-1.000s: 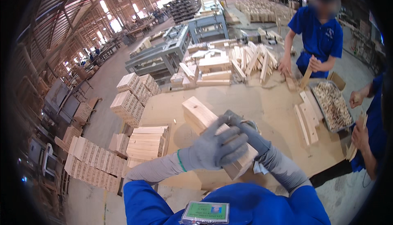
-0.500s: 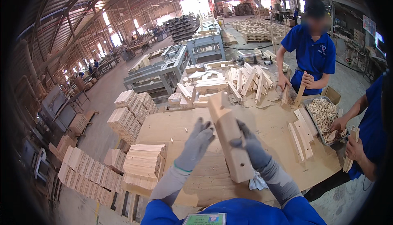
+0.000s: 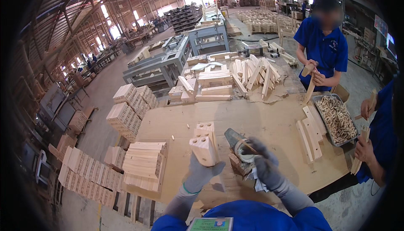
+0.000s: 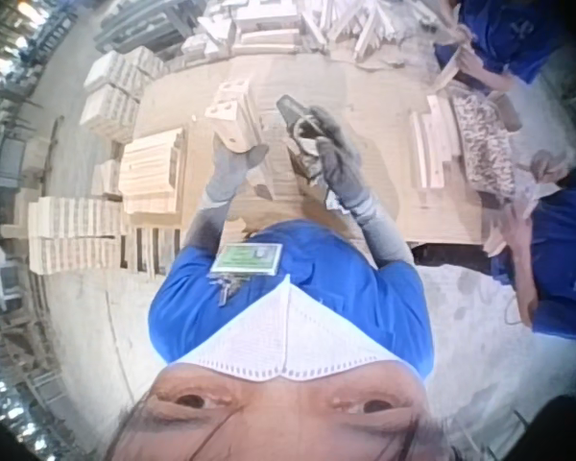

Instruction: The person applies glue into the holes of small wooden blocks using a thin stick, then places the blocks onto a stack. The person repeats this process for multiple blocks throughout the clip.

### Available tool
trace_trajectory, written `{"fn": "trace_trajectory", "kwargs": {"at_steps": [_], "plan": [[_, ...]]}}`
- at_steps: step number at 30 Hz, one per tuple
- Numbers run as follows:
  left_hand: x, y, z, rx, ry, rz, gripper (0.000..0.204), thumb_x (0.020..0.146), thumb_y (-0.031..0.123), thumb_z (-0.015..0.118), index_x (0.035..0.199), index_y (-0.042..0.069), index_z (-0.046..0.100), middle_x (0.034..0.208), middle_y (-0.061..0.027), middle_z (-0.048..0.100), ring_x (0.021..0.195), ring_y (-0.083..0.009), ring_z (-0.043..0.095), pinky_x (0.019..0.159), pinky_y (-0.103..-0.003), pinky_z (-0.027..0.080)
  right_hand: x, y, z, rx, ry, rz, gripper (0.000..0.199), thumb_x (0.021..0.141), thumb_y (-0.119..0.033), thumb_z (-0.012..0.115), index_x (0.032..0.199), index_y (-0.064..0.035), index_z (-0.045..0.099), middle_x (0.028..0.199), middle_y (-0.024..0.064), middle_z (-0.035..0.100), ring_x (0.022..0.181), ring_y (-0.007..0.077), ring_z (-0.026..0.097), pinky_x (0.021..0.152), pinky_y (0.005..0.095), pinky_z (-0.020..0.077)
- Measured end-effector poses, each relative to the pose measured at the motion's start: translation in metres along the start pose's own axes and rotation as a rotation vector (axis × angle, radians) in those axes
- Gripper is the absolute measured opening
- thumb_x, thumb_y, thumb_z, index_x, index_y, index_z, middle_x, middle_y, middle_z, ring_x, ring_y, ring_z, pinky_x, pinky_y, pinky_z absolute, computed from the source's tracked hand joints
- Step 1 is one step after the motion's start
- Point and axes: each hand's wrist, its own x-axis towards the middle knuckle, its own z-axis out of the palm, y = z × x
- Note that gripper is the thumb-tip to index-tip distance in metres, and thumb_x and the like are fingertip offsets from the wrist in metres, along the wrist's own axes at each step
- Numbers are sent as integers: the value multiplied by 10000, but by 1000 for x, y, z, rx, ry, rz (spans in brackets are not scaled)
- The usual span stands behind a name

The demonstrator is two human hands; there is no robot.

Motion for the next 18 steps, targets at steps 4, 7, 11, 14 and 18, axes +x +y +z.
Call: {"fn": "trace_trajectory", "kwargs": {"at_steps": [4,7,11,14,18], "plan": [[-5,1,-22,120,-77,-176,748,608,124,817,1217,-8,403,1101,-125,560,966,-206,583,803,-324,497,-4,7,-32,-24,160,159,252,916,-70,498,1125,67,534,1027,141,568,914,189,609,804,313,508],[-11,-25,-35,34,-167,-215,751,595,136,823,1206,-18,415,1085,-121,568,958,-199,584,797,-321,498,-8,8,-40,181,265,358,177,875,5,531,1037,70,560,992,132,579,865,181,622,775,302,527],[-26,-50,-38,-156,-87,-306,741,572,150,826,1179,-29,442,1052,-114,587,927,-186,589,778,-320,500,-13,9,-39,351,450,553,117,832,62,574,947,67,552,940,148,611,824,197,642,765,311,549],[-29,-70,-40,-66,-121,-111,729,573,160,820,1177,-22,455,1035,-105,598,902,-185,597,766,-327,501,-15,7,-42,344,483,597,108,839,43,585,934,71,542,904,154,623,811,195,647,765,309,551],[-21,-60,-41,79,-196,-95,790,572,226,838,1212,-11,440,1051,-114,595,906,-208,604,772,-332,498,-19,10,-40,309,502,611,152,827,19,616,952,72,550,889,151,635,803,191,647,746,299,543]]}}
